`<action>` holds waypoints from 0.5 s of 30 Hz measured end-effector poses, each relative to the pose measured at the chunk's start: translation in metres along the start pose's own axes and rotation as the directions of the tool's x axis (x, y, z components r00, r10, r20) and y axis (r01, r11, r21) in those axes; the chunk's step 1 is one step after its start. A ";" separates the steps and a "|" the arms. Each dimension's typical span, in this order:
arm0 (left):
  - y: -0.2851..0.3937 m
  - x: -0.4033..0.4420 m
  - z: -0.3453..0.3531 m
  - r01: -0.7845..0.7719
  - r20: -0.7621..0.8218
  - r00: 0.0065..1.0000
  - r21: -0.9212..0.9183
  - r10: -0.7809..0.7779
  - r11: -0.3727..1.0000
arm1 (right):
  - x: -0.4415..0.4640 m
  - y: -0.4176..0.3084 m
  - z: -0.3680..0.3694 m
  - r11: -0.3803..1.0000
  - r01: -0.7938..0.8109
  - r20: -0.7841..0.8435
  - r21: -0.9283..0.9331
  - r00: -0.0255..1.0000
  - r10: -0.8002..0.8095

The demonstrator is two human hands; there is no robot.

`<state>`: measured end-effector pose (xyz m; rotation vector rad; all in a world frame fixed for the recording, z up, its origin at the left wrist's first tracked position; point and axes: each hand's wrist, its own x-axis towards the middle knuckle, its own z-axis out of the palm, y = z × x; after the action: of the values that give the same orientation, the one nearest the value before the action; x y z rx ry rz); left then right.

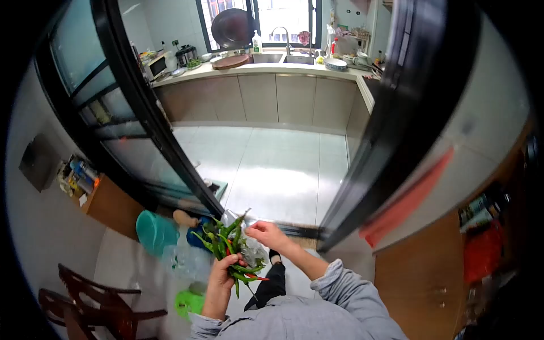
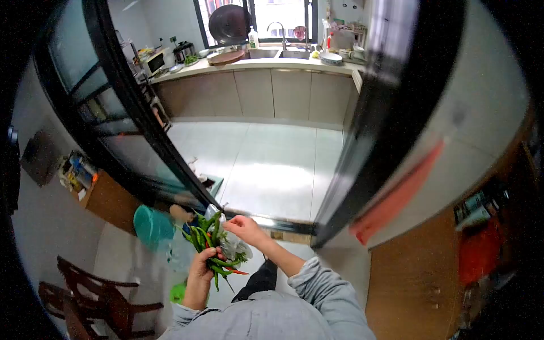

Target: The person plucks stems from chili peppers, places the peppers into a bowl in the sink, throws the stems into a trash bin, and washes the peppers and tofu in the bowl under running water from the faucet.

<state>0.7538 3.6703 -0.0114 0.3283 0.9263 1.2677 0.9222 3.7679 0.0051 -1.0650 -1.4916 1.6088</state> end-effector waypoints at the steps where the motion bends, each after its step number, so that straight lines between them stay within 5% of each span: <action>1: 0.009 0.030 0.011 -0.021 0.030 0.999 0.019 0.021 1.000 | 0.037 -0.003 -0.008 0.999 0.023 -0.009 -0.037 1.000 -0.023; 5: 0.045 0.144 0.059 -0.068 0.097 0.993 0.006 0.067 0.998 | 0.148 -0.017 -0.059 0.992 -0.105 -0.054 -0.069 0.993 0.101; 10: 0.094 0.282 0.132 0.016 0.125 0.992 0.144 -0.034 0.989 | 0.249 -0.066 -0.153 0.936 -0.311 -0.126 0.164 0.935 0.332; 15: 0.135 0.415 0.183 -0.026 0.176 0.984 0.237 -0.016 0.971 | 0.365 -0.088 -0.225 0.955 -0.228 -0.253 0.188 0.929 0.271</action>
<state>0.8039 4.1396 0.0212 0.6231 0.9262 1.1127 0.9661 4.2009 0.0501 -1.3706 -1.0616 1.6364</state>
